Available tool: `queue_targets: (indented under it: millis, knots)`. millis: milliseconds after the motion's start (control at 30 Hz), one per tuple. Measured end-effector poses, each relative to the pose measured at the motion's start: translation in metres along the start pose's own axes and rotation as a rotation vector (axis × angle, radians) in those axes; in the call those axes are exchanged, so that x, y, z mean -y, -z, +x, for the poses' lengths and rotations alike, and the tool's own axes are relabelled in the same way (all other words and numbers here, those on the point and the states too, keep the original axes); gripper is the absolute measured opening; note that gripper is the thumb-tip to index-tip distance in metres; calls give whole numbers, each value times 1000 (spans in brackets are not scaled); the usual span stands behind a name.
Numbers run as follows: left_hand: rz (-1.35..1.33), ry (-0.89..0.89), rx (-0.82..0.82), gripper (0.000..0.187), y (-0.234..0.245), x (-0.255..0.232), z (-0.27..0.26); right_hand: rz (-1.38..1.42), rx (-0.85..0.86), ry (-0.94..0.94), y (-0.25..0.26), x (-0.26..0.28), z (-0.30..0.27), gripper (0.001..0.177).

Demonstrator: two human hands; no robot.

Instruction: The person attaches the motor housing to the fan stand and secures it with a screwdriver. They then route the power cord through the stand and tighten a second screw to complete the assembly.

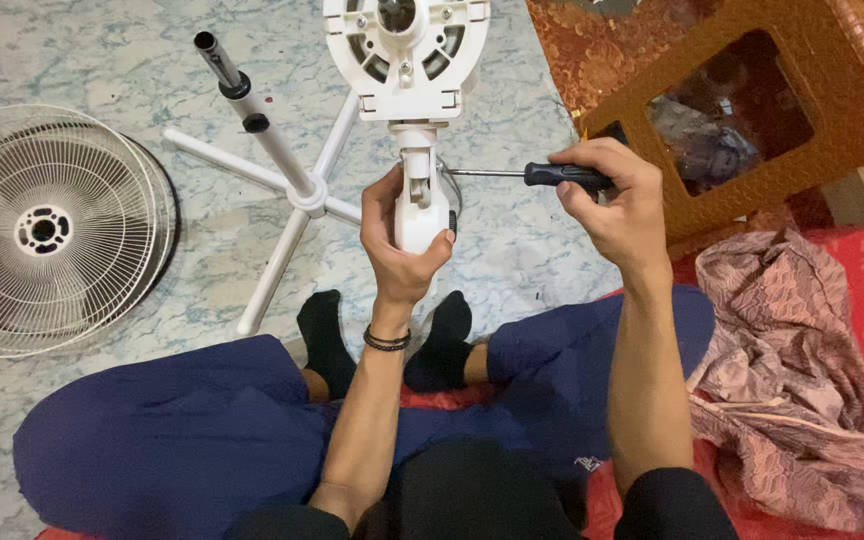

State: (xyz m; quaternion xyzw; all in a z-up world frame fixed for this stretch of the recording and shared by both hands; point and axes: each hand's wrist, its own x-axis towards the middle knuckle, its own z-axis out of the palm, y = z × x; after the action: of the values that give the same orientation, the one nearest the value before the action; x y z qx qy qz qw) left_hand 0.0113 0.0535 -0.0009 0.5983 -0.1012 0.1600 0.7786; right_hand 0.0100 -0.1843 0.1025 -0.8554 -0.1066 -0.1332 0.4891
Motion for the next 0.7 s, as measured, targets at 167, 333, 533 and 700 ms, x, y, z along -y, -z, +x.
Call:
queue_targets:
  millis: [167,333,533,700]
  knots:
    - [0,-9,-2,78,2,-1,1,19,4,11,-3,2,2,29]
    - [23,-23,0,79,3,-2,-1,28,-4,25,-3,1,1,28]
    - [32,-7,14,80,0,-4,-2,24,-15,53,1,0,-2,27]
    - [-2,7,8,80,-4,-5,-4,46,-32,53,3,0,-3,26]
